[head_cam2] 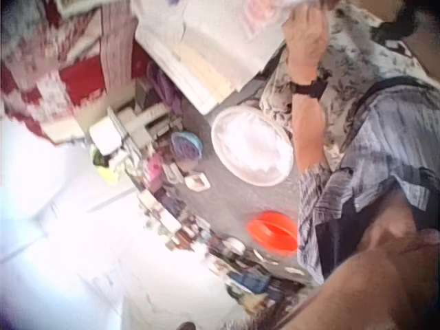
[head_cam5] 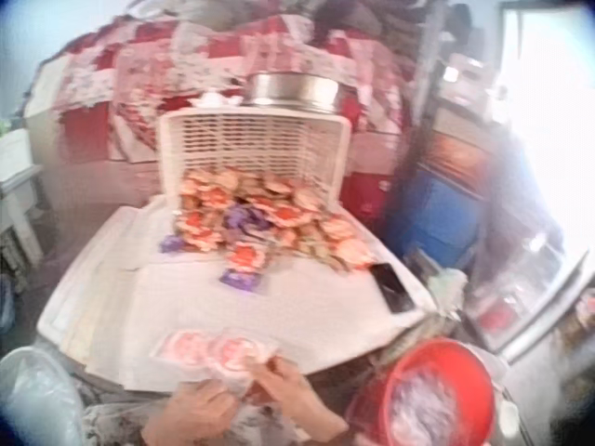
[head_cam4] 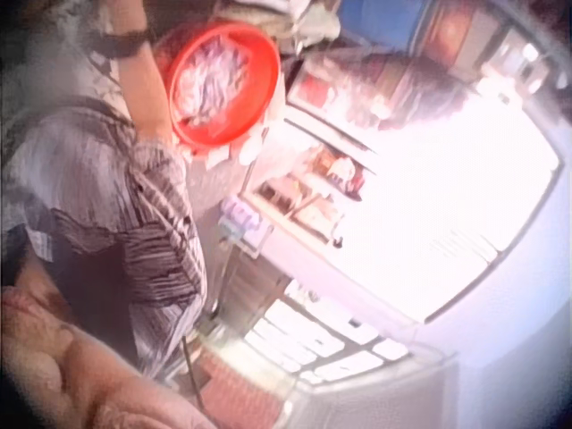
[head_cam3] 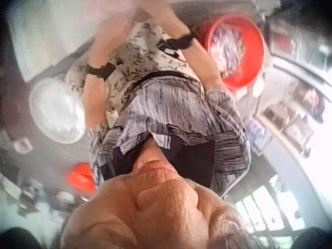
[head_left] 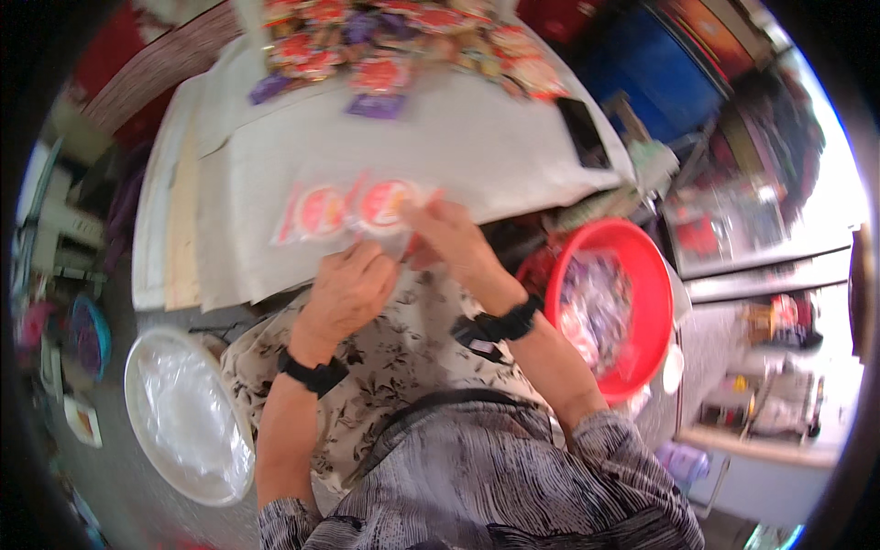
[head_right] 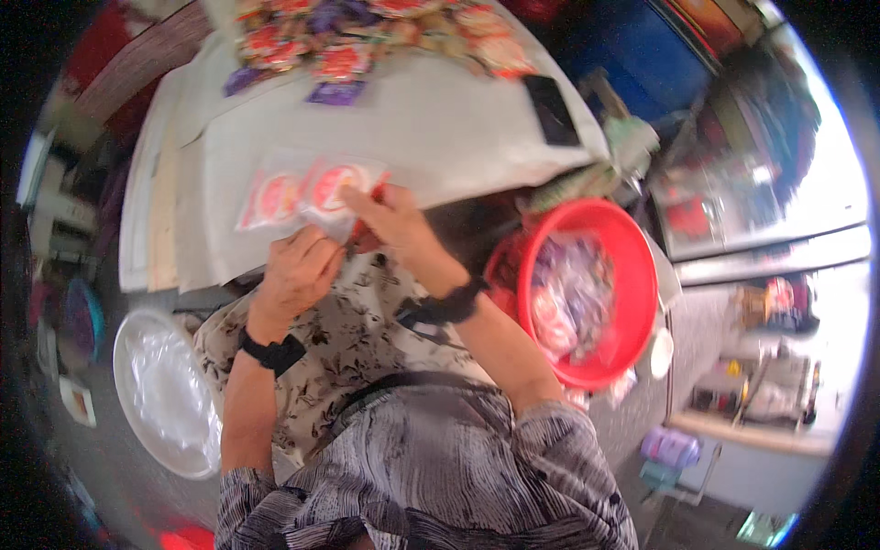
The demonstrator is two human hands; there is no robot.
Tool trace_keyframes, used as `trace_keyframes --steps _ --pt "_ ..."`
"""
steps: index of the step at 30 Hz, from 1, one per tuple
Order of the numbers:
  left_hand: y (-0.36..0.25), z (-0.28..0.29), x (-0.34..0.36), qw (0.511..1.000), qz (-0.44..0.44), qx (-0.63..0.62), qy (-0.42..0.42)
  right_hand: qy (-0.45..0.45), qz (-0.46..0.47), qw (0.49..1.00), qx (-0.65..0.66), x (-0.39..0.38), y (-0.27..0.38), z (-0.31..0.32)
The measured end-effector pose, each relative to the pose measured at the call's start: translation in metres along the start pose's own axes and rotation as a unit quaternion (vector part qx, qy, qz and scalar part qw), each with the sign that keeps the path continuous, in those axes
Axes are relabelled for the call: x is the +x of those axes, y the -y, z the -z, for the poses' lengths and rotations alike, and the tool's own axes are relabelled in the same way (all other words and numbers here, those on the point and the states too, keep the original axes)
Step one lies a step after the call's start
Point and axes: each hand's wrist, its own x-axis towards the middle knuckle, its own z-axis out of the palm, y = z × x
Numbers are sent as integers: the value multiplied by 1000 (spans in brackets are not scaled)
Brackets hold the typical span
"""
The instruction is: The person places colorful packets of food into clear plastic bags by hand and then drops the filled bags into a red bucket.
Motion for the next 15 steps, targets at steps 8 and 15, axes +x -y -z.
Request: trace_keyframes --steps 8,15 --pt "-9 6 11 996 -3 -78 -33 -19 148 989 -13 -2 -37 28" --pt "12 2 6 988 132 -25 -69 -112 134 982 69 -57 -39 108"
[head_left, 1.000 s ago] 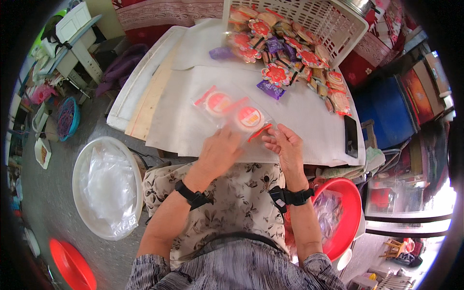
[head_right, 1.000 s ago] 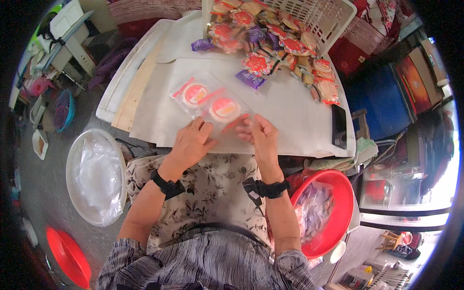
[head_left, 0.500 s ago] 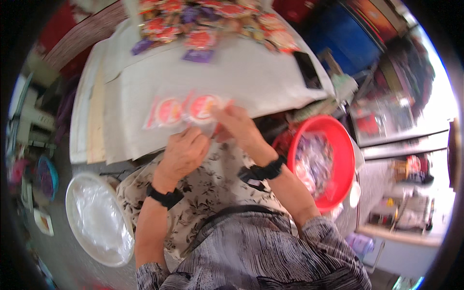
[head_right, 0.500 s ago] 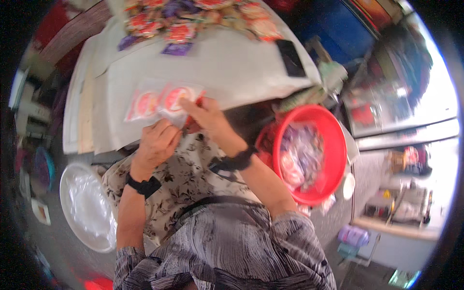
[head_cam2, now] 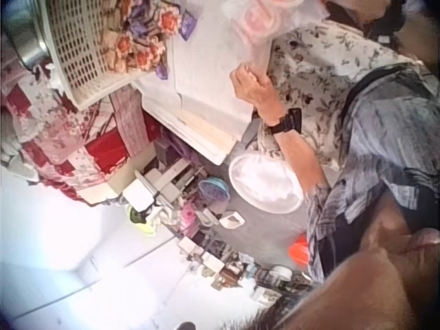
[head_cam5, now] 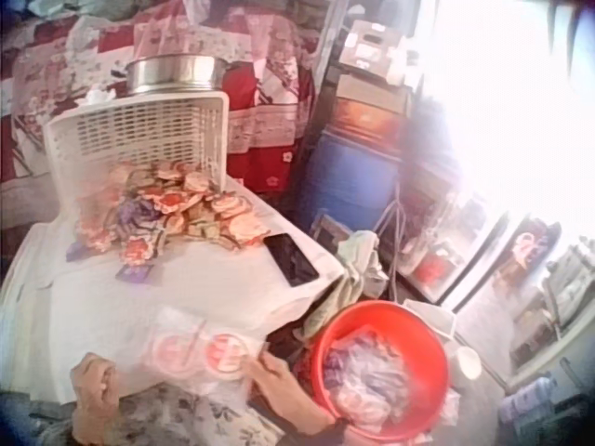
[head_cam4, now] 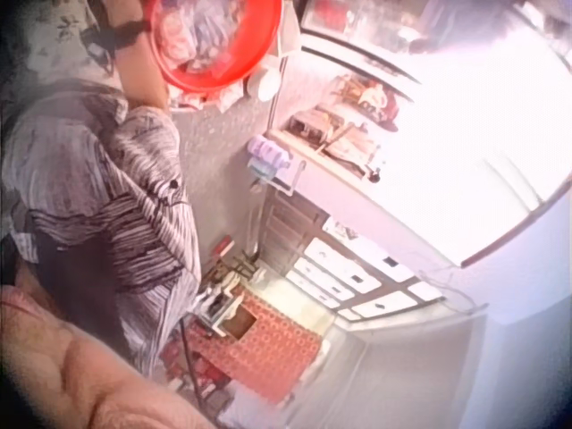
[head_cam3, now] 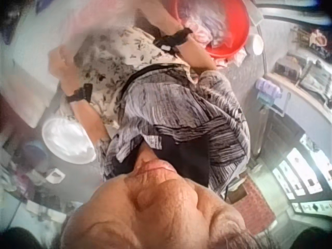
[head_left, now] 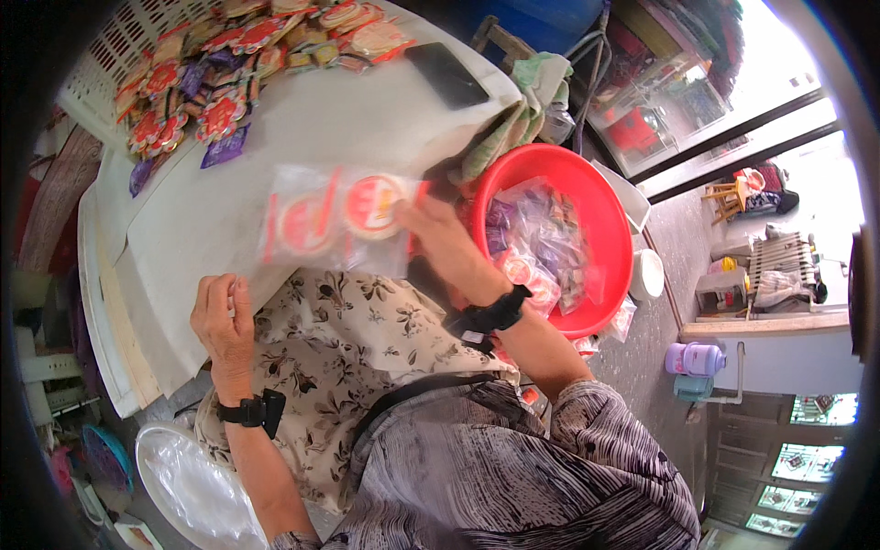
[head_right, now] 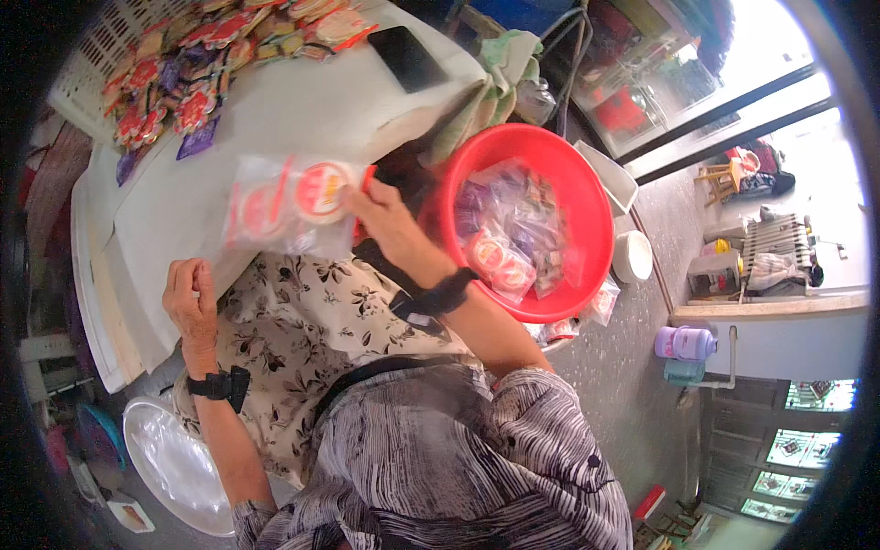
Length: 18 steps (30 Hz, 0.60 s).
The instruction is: The person places colorful packets of food into clear plastic bags by hand and then drops the filled bags into a red bucket.
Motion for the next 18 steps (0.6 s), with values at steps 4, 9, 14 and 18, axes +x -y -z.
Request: trace_keyframes --steps 4,9,14,18 --pt "6 -9 3 999 -2 21 28 -108 215 810 -535 -28 -26 104" --pt "8 -17 3 999 3 30 35 -283 150 903 -287 -71 -62 207" --pt "9 -15 3 998 6 42 44 -408 83 830 -372 -120 -128 315" --pt "15 -14 -1 996 54 15 63 -553 37 808 199 -132 -149 366"
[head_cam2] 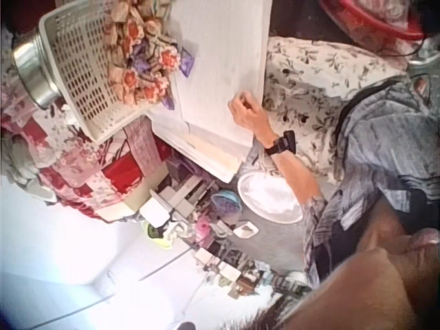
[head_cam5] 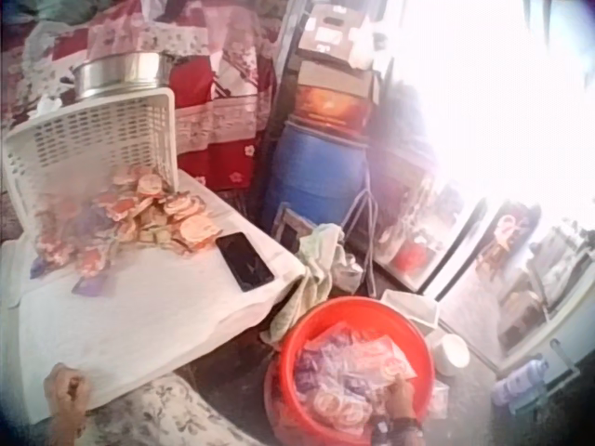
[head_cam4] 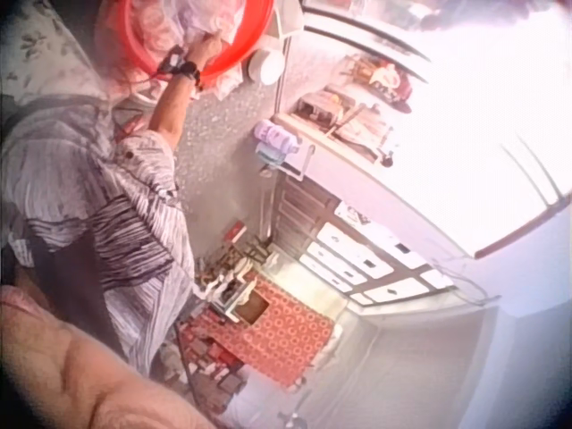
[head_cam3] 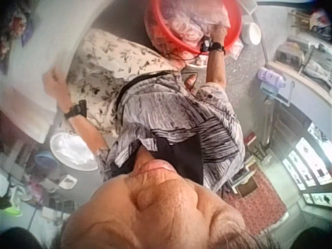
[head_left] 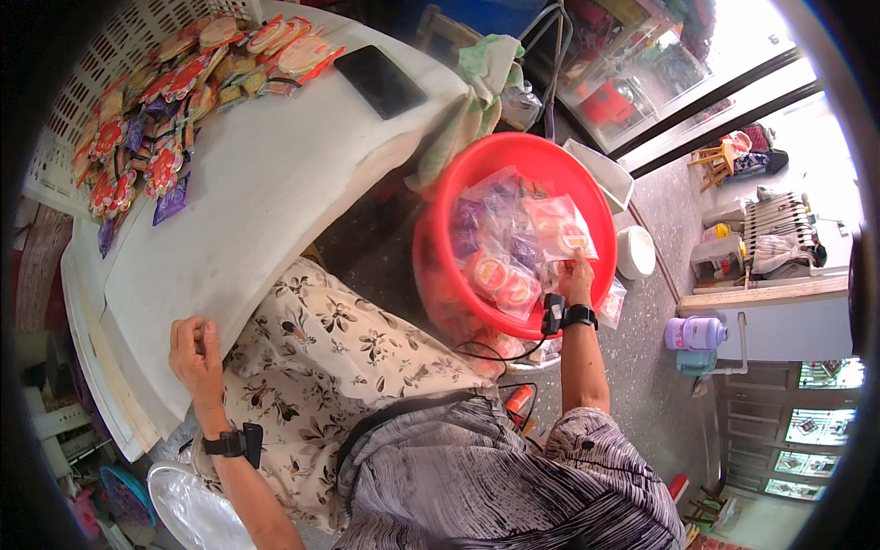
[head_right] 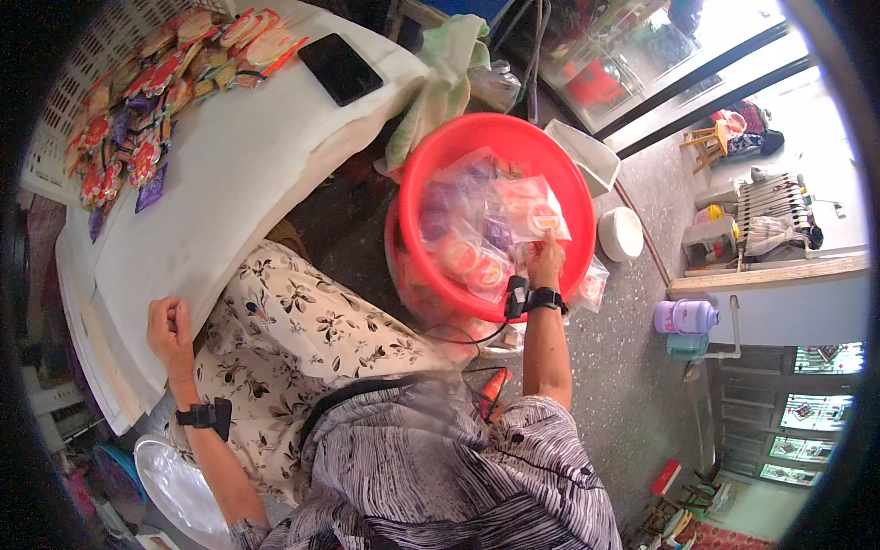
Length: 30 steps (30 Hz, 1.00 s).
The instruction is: The person places colorful packets of food into clear plastic bags by hand and then drops the filled bags into a red bucket.
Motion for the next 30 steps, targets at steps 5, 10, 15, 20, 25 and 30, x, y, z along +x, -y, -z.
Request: trace_keyframes --steps 5,10,15,20,25,30 --pt "11 -6 5 998 44 -36 24 59 116 988 78 65 -14 57" --pt "3 -7 11 998 53 -18 30 100 92 980 -146 72 -49 57" --pt "2 3 5 998 62 5 30 12 -105 992 -64 52 -60 48" --pt "3 3 2 995 93 -3 33 -97 112 813 -563 14 -27 7" --pt "1 -2 6 997 77 2 28 24 287 631 -720 23 -11 -16" --pt "-3 -1 6 996 88 19 21 125 186 573 -788 61 -25 -23"
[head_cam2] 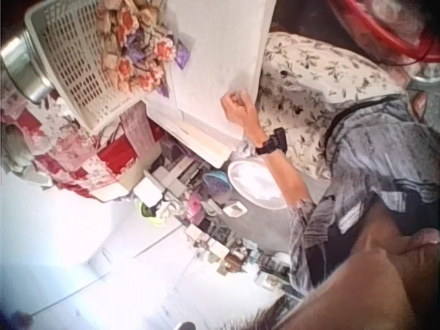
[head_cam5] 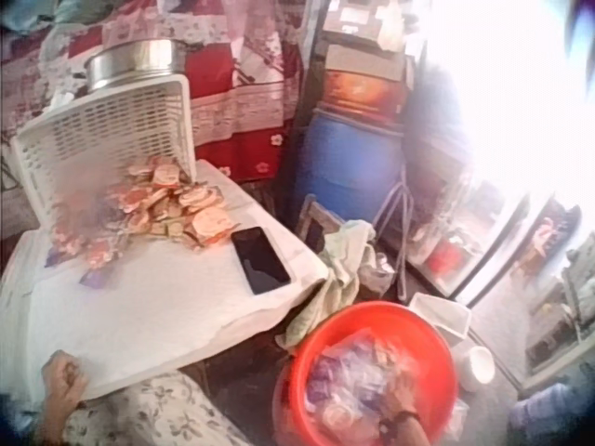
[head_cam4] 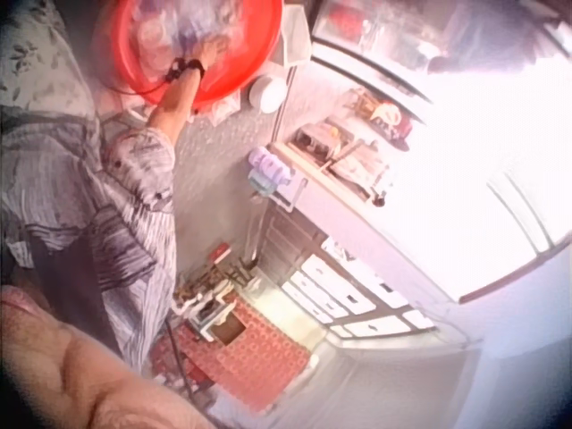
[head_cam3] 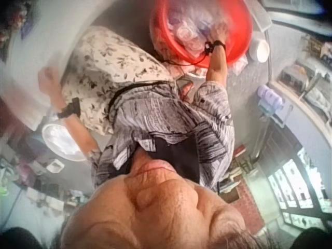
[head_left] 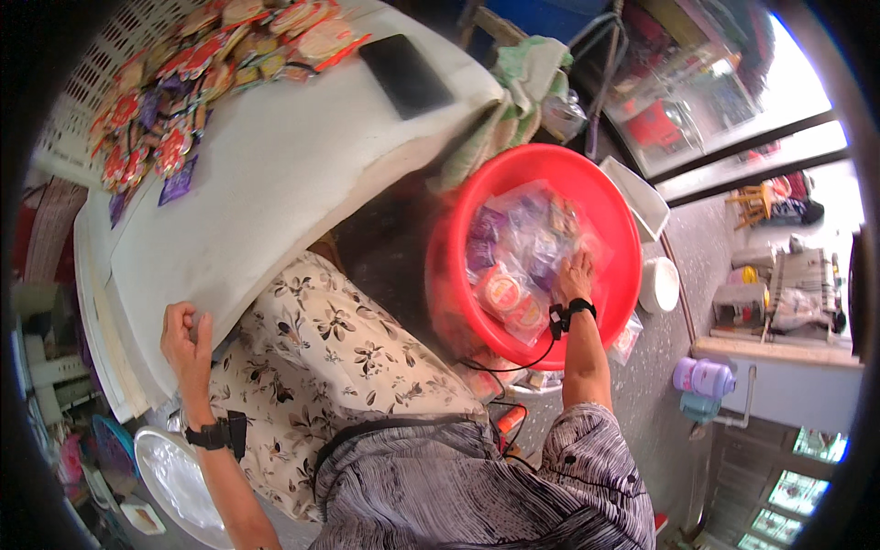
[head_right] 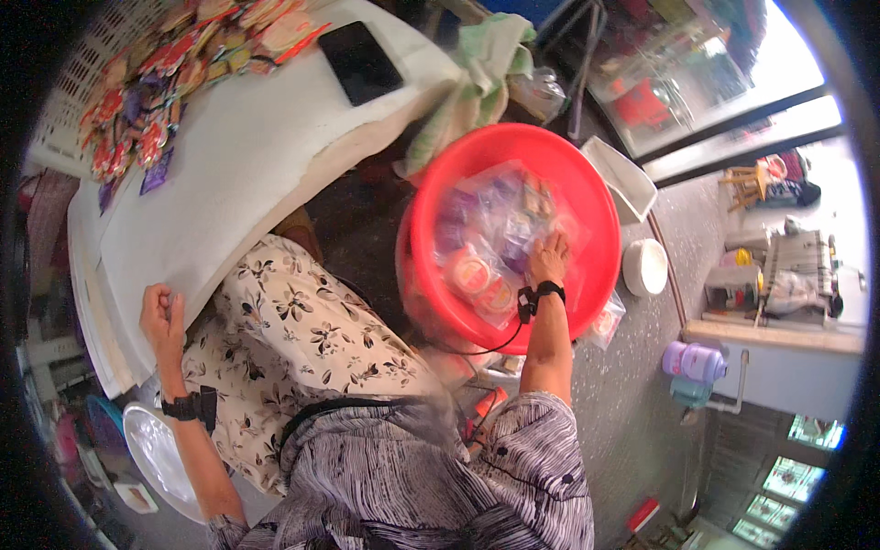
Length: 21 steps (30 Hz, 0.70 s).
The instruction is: The person places colorful packets of food into clear plastic bags by hand and then drops the filled bags into a red bucket.
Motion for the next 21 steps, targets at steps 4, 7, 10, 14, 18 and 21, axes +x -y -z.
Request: trace_keyframes --steps 4,7,10,14,18,21 --pt "10 1 4 1000 -6 17 1 50 14 986 -161 29 -33 -36" --pt "7 3 7 1000 -21 11 -18 92 16 972 -214 42 -44 -42" --pt "7 6 5 999 -35 20 -33 138 97 953 -250 51 -61 -29" --pt "12 6 -6 998 -46 39 -29 7 128 988 -92 49 -25 -14" --pt "12 2 -8 997 -61 2 -39 -67 237 957 153 3 53 35" --pt "10 2 -7 997 -58 -21 -40 -84 255 939 216 -11 122 78"
